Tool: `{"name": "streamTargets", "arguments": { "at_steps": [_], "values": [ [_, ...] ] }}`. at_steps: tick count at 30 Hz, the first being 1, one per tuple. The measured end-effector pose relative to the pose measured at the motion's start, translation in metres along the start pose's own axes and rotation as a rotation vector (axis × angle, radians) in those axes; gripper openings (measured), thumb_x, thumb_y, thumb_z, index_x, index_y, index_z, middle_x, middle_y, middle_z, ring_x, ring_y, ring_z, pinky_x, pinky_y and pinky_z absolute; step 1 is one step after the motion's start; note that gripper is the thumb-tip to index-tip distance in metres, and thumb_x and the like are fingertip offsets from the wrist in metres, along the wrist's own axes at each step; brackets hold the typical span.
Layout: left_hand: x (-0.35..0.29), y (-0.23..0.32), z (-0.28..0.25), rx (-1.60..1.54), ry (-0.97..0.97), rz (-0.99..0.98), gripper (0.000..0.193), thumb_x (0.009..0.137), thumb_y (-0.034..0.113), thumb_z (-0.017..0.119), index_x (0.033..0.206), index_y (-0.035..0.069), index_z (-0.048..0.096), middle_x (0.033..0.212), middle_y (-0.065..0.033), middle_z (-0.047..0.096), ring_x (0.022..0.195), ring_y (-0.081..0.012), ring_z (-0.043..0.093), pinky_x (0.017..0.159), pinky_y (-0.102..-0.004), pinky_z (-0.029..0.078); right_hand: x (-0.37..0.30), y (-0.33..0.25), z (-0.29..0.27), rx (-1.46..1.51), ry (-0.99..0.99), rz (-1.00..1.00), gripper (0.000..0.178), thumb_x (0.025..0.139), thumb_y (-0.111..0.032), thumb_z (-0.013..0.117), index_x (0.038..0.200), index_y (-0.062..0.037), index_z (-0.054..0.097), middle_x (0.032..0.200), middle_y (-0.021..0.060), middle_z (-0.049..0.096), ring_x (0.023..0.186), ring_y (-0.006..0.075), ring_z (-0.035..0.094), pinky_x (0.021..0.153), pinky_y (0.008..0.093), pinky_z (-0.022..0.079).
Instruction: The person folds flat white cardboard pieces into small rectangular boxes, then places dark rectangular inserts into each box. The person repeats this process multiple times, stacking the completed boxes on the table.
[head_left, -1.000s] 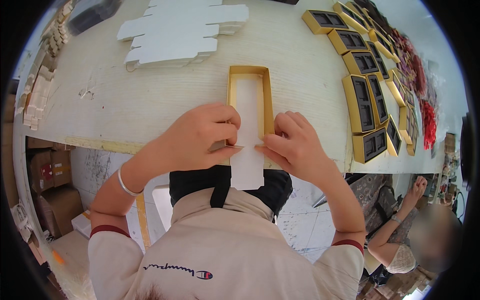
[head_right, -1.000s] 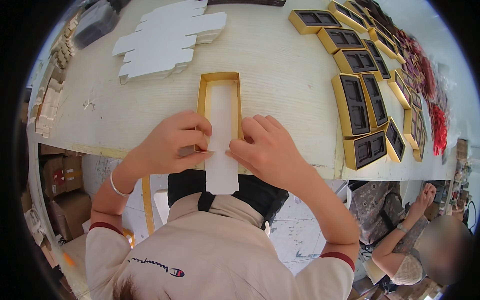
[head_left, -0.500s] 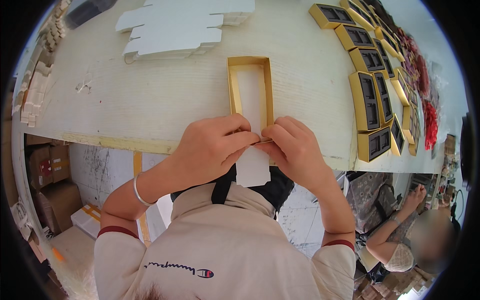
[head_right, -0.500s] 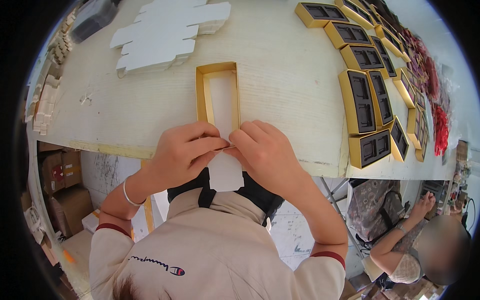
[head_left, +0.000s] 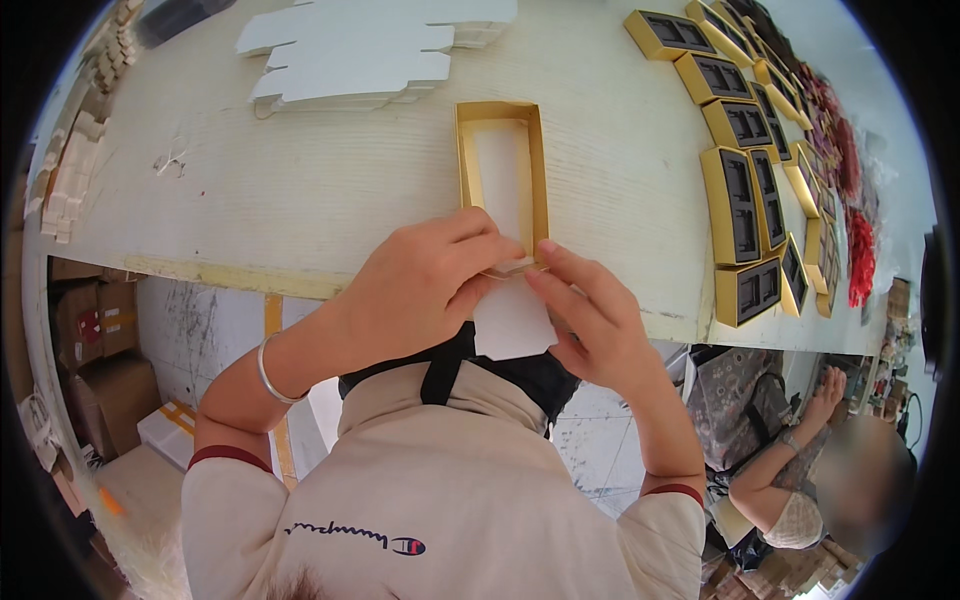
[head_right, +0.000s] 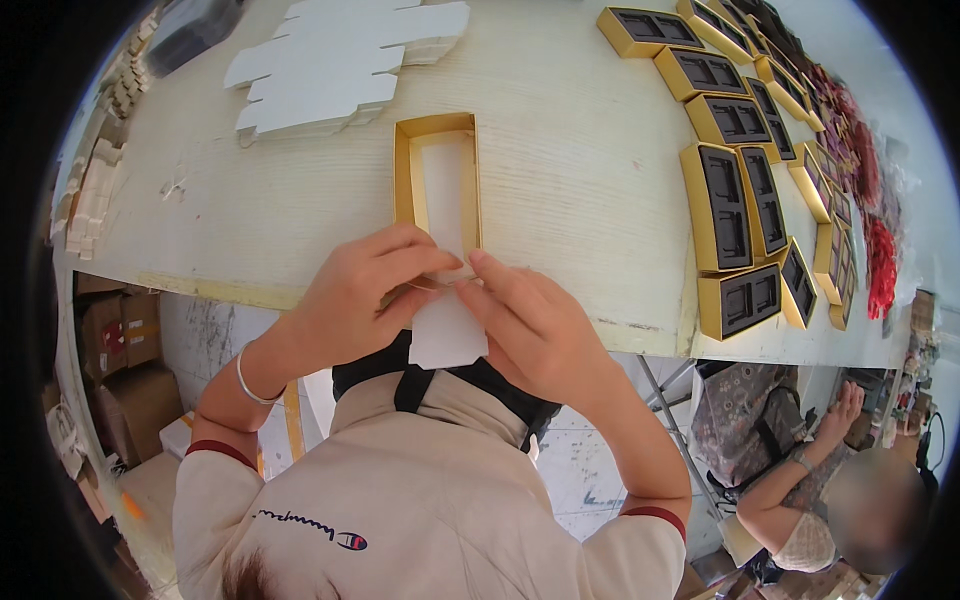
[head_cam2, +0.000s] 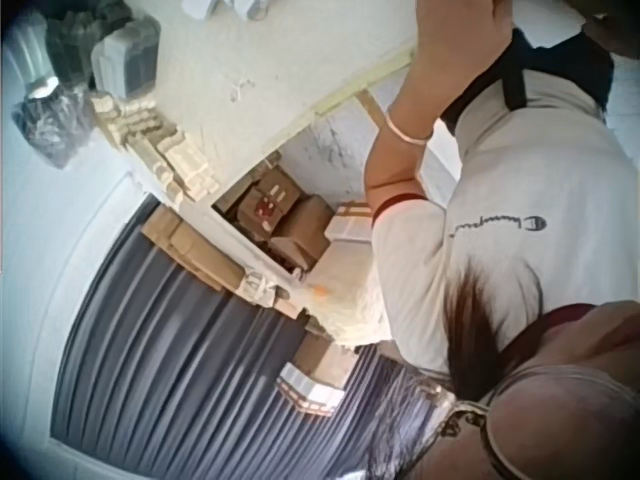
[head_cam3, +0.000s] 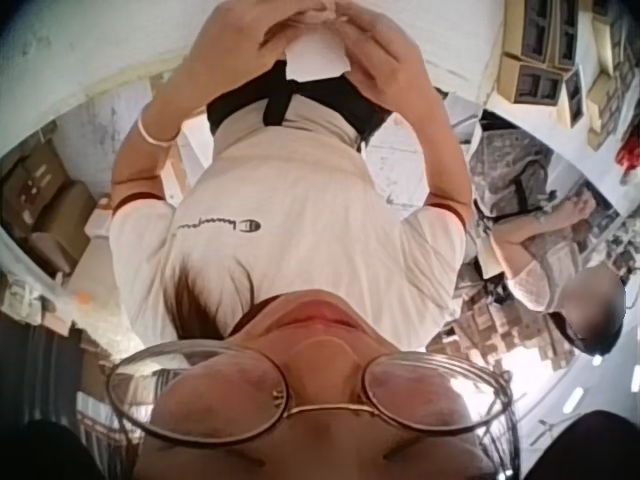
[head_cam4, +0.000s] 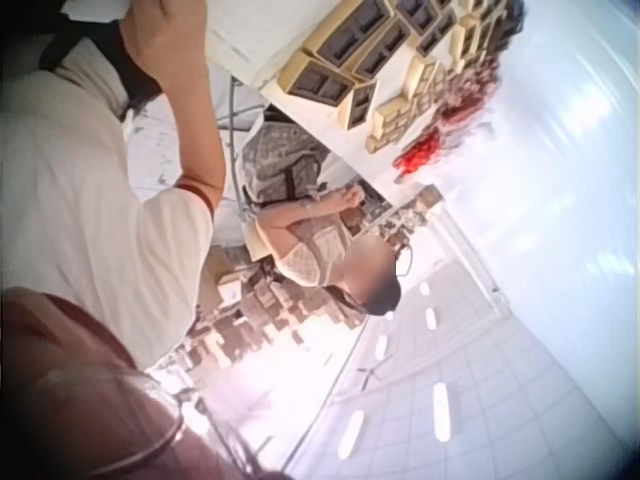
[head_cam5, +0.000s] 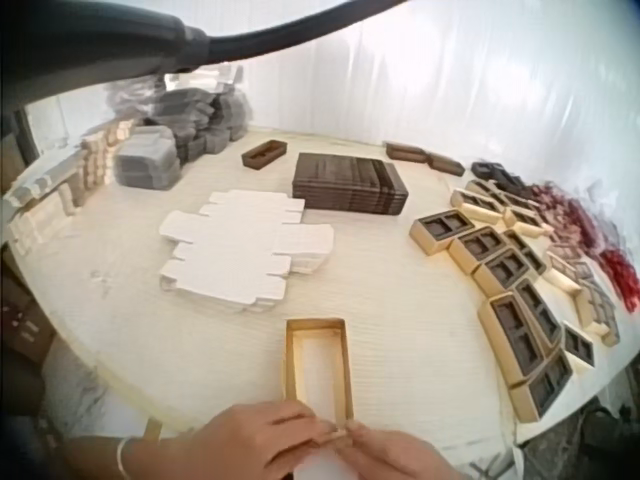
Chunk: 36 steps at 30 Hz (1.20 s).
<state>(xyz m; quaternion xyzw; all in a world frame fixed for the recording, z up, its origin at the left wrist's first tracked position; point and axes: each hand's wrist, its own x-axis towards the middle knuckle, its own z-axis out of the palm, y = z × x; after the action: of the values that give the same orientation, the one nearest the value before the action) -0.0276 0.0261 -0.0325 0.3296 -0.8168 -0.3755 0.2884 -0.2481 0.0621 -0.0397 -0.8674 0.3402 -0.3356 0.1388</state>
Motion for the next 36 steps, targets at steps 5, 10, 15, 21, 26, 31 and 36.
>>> {"name": "streamTargets", "arguments": {
  "at_steps": [5,10,15,21,26,31,36],
  "values": [
    [0.003,0.001,-0.022,-0.152,-0.169,0.073,0.051,0.082,0.01,0.066,0.128,0.007,0.044,0.12,-0.0104,0.057,0.083,-0.0218,0.057,0.067,-0.032,0.047,0.016,0.007,-0.004,0.145,0.059,0.067,0.033,0.063,0.007,0.071,0.095,0.002,0.063,0.102,0.0153,0.059,0.078,0.0282,0.061,0.062,0.0335,0.05],
    [-0.001,0.004,-0.012,-0.149,-0.126,-0.07,0.033,0.09,0.004,0.056,0.121,0.006,0.044,0.128,-0.0117,0.053,0.082,-0.0203,0.056,0.066,-0.0285,0.046,0.026,0.002,0.006,0.244,0.174,0.219,0.024,0.072,0.008,0.072,0.092,-0.0015,0.062,0.088,0.0096,0.055,0.067,0.0208,0.055,0.054,0.0298,0.045],
    [0.0,-0.001,-0.001,-0.232,0.049,-0.017,0.036,0.09,-0.002,0.054,0.121,0.006,0.039,0.13,-0.0161,0.049,0.076,-0.0224,0.056,0.063,-0.0294,0.046,0.022,0.004,0.014,0.513,0.246,0.386,0.032,0.078,0.008,0.069,0.106,-0.0023,0.057,0.101,0.0105,0.053,0.067,0.0177,0.056,0.055,0.0279,0.046],
    [-0.002,0.001,0.002,-0.158,0.155,0.002,0.044,0.084,-0.004,0.061,0.121,0.006,0.037,0.133,-0.0189,0.042,0.067,-0.0288,0.058,0.059,-0.0325,0.048,0.023,-0.003,0.016,0.123,0.245,0.195,0.044,0.079,0.009,0.068,0.118,-0.0006,0.051,0.109,0.0149,0.052,0.071,0.0225,0.06,0.058,0.0314,0.05],
    [-0.002,0.005,0.011,-0.354,0.267,-0.113,0.046,0.084,-0.003,0.061,0.121,0.006,0.036,0.13,-0.0167,0.046,0.063,-0.0205,0.058,0.058,-0.0297,0.047,0.022,-0.001,0.014,0.225,0.157,0.236,0.042,0.082,0.007,0.066,0.12,-0.0019,0.052,0.108,0.0162,0.052,0.068,0.0251,0.059,0.057,0.0328,0.05],
    [0.005,0.007,-0.004,-0.424,0.078,-0.288,0.039,0.088,-0.004,0.055,0.12,0.007,0.035,0.128,-0.0136,0.045,0.077,-0.0139,0.056,0.063,-0.0253,0.046,0.032,-0.001,0.011,0.356,0.135,0.37,0.037,0.084,0.004,0.064,0.118,-0.0056,0.055,0.105,0.0137,0.053,0.065,0.0237,0.057,0.057,0.0335,0.048],
    [0.019,0.007,-0.021,-0.414,-0.099,-0.417,0.03,0.087,-0.002,0.058,0.112,0.006,0.045,0.126,-0.0088,0.045,0.082,-0.0085,0.056,0.065,-0.023,0.045,0.029,-0.004,0.009,0.03,0.074,0.28,0.032,0.08,0.0,0.066,0.112,-0.0051,0.06,0.102,0.0091,0.055,0.068,0.0184,0.055,0.059,0.0317,0.046]
  ]
}}
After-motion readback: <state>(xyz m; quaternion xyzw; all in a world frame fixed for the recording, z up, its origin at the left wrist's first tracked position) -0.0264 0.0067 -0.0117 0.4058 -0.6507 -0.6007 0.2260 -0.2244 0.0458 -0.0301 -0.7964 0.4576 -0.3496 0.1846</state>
